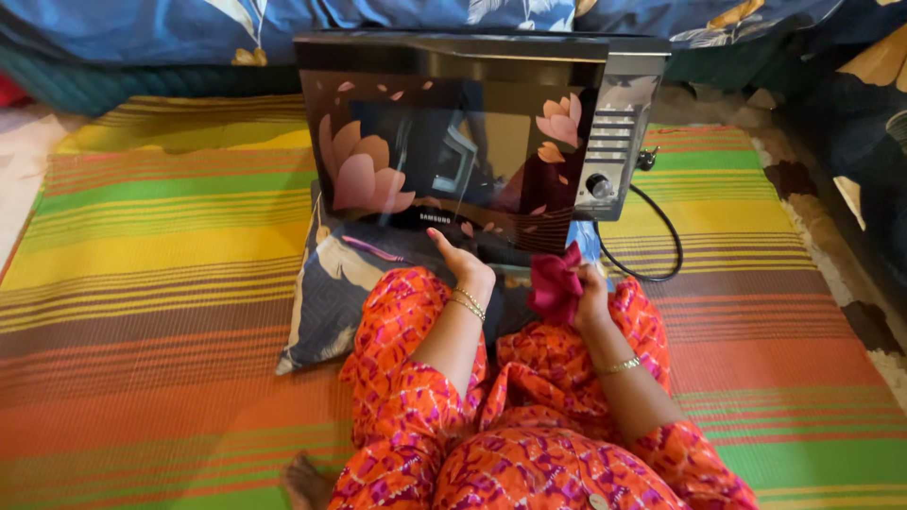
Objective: The person sits on the floor and cleans a microwave. They use a brush to dust the exterior and interior, then wipe the interior walls, door, and exterior with a cloth. The turntable remains inside the microwave throughout the clip.
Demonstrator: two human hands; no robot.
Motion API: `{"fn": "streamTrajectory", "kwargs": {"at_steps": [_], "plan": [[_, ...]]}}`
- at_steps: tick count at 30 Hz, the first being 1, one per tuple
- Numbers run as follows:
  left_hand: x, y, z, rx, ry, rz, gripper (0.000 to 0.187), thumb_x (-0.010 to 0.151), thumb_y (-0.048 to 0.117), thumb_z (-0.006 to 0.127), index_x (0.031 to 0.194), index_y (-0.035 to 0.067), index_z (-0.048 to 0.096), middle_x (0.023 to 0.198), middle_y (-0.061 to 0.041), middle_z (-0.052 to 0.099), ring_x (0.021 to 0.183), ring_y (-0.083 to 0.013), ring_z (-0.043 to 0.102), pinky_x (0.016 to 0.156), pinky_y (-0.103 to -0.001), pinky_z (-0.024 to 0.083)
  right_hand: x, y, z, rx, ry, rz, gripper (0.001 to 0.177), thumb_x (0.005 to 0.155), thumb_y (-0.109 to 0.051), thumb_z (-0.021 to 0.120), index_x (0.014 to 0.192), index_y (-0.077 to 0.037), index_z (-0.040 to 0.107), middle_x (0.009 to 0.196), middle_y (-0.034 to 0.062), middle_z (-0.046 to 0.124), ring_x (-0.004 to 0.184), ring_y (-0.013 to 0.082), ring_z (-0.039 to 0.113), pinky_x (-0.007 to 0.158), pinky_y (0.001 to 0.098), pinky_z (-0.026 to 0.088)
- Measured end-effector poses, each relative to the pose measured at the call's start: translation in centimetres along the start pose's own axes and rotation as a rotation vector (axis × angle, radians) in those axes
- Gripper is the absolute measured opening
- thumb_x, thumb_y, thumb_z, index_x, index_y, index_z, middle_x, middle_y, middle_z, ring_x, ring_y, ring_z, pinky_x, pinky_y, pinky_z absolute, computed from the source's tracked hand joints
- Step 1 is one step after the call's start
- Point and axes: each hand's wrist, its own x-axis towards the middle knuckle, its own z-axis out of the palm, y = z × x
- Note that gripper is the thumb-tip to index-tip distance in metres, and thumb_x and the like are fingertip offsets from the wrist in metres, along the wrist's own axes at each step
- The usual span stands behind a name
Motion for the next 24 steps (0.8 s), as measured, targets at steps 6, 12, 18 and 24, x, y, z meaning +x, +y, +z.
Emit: {"fn": "streamTrajectory", "kwargs": {"at_steps": [6, 12, 18, 24], "plan": [[-1.0, 1.1, 2.8, -0.056, 0.061, -0.117, 0.089, 0.081, 0.085, 0.047, 0.138, 0.017, 0.046, 0.127, -0.006, 0.050, 0.111, -0.0352, 0.053, 0.095, -0.055, 0.047, -3.3, -1.9, 3.9, -0.274, -0.045, -0.397, 0.005, 0.085, -0.011, 0.059, 0.086, -0.007, 0.061, 0.094, 0.0061, 0.059, 0.087, 0.0220, 0.056, 0.087, 0.0367, 0.048], [-0.6, 0.8, 3.1, -0.029, -0.009, -0.059, 0.084, 0.079, 0.085, 0.042, 0.137, 0.024, 0.050, 0.127, -0.005, 0.053, 0.111, -0.0276, 0.053, 0.094, -0.050, 0.047, -8.8, -4.1, 8.9, -1.204, -0.026, -1.392, 0.017, 0.093, -0.009, 0.071, 0.105, 0.001, 0.063, 0.132, 0.0145, 0.050, 0.119, 0.0327, 0.051, 0.104, 0.0418, 0.045], [-0.2, 0.4, 2.5, -0.001, 0.104, -0.082, 0.082, 0.084, 0.087, 0.038, 0.132, 0.022, 0.051, 0.117, -0.004, 0.049, 0.096, -0.0272, 0.049, 0.081, -0.045, 0.048, -6.0, -5.8, 14.3, -1.736, -0.084, -1.475, 0.012, 0.087, -0.014, 0.078, 0.099, -0.011, 0.075, 0.119, 0.0086, 0.059, 0.104, 0.0326, 0.053, 0.091, 0.0460, 0.043], [-0.8, 0.9, 3.5, -0.051, 0.104, -0.096, 0.078, 0.084, 0.086, 0.039, 0.131, 0.024, 0.053, 0.115, -0.003, 0.054, 0.099, -0.0238, 0.052, 0.080, -0.042, 0.049, 0.3, -12.4, 21.6, -1.774, 0.129, -1.645, 0.008, 0.092, -0.014, 0.073, 0.098, -0.018, 0.076, 0.124, 0.0093, 0.058, 0.111, 0.0360, 0.051, 0.096, 0.0478, 0.042]]}}
